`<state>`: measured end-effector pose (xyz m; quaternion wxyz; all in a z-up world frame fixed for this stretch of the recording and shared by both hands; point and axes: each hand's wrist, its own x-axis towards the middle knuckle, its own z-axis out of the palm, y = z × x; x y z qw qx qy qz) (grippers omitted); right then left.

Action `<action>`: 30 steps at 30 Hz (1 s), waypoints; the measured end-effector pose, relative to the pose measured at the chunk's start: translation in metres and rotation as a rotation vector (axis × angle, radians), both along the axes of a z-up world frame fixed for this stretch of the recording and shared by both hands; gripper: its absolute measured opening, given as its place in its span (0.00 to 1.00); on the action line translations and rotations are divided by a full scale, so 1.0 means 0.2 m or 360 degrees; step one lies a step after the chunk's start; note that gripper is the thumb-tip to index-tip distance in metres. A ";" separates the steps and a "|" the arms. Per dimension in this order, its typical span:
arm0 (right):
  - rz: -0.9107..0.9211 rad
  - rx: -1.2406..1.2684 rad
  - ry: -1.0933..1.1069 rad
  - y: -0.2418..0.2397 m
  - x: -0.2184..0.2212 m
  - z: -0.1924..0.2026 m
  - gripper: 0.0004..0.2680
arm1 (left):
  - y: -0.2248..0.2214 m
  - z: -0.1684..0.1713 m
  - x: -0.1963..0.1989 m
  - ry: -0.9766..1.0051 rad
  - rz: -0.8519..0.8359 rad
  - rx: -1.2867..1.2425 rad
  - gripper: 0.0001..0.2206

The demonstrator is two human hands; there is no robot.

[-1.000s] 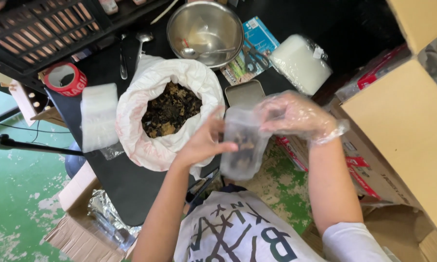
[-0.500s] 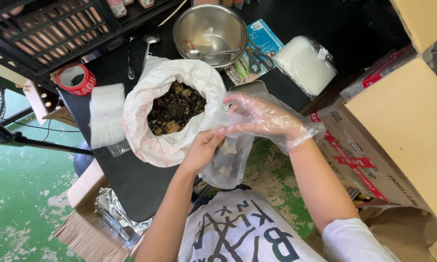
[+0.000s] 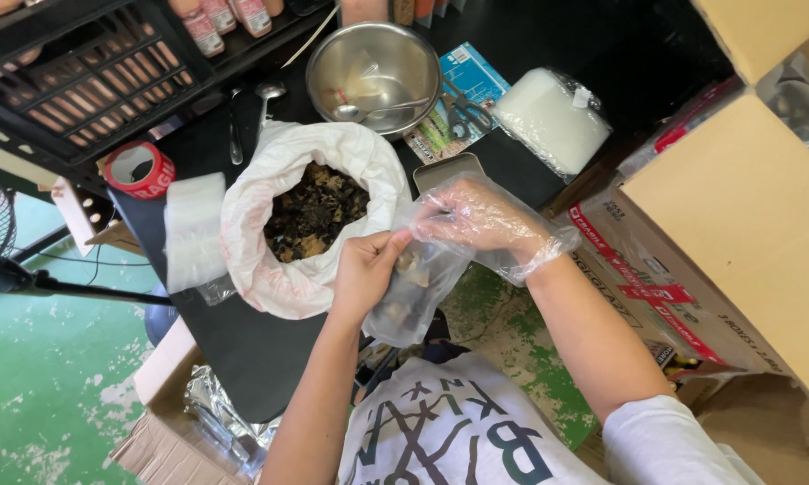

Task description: The person, wearing gloves, scoops dried food products from a large white sack, weighs them on a digital scale, and transfers them into individual plastic zip-lock bags before placing the bags into a cardboard box.

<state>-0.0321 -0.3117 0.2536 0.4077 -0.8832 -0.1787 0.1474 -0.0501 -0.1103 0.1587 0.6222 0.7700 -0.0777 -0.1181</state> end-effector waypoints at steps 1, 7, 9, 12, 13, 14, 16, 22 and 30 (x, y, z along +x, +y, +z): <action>-0.0014 -0.0001 -0.0005 -0.02 -0.01 -0.01 0.04 | -0.01 -0.04 0.01 -0.0005 -0.0014 -0.0001 0.16; -0.0182 -0.0016 -0.0149 -0.20 -0.08 -0.03 0.05 | -0.14 -0.22 0.11 -0.0143 0.0073 -0.0084 0.19; -0.0262 0.0016 -0.0154 -0.26 -0.10 -0.01 0.05 | -0.21 -0.22 0.14 -0.0133 0.0104 -0.0155 0.18; -0.0324 -0.0016 -0.0283 -0.38 -0.15 -0.05 0.06 | -0.30 -0.22 0.20 -0.0099 0.0171 -0.0289 0.15; -0.0348 -0.0024 -0.0296 -0.44 -0.16 -0.05 0.06 | -0.35 -0.12 0.20 -0.0109 0.0147 -0.0297 0.15; -0.0349 0.0145 -0.0330 -0.50 -0.18 -0.06 0.05 | -0.40 -0.03 0.19 -0.0077 0.0168 -0.0348 0.15; -0.0375 0.0304 -0.0386 -0.59 -0.22 -0.05 0.04 | -0.48 0.04 0.22 -0.0056 0.0158 -0.0408 0.16; -0.0653 0.0489 -0.0636 -0.85 -0.36 -0.09 0.06 | -0.81 0.15 0.21 0.0062 -0.0034 -0.0615 0.15; -0.1437 0.0013 -0.1643 -1.05 -0.65 0.17 0.06 | -1.39 0.31 0.29 -0.0639 -0.0732 -0.0629 0.10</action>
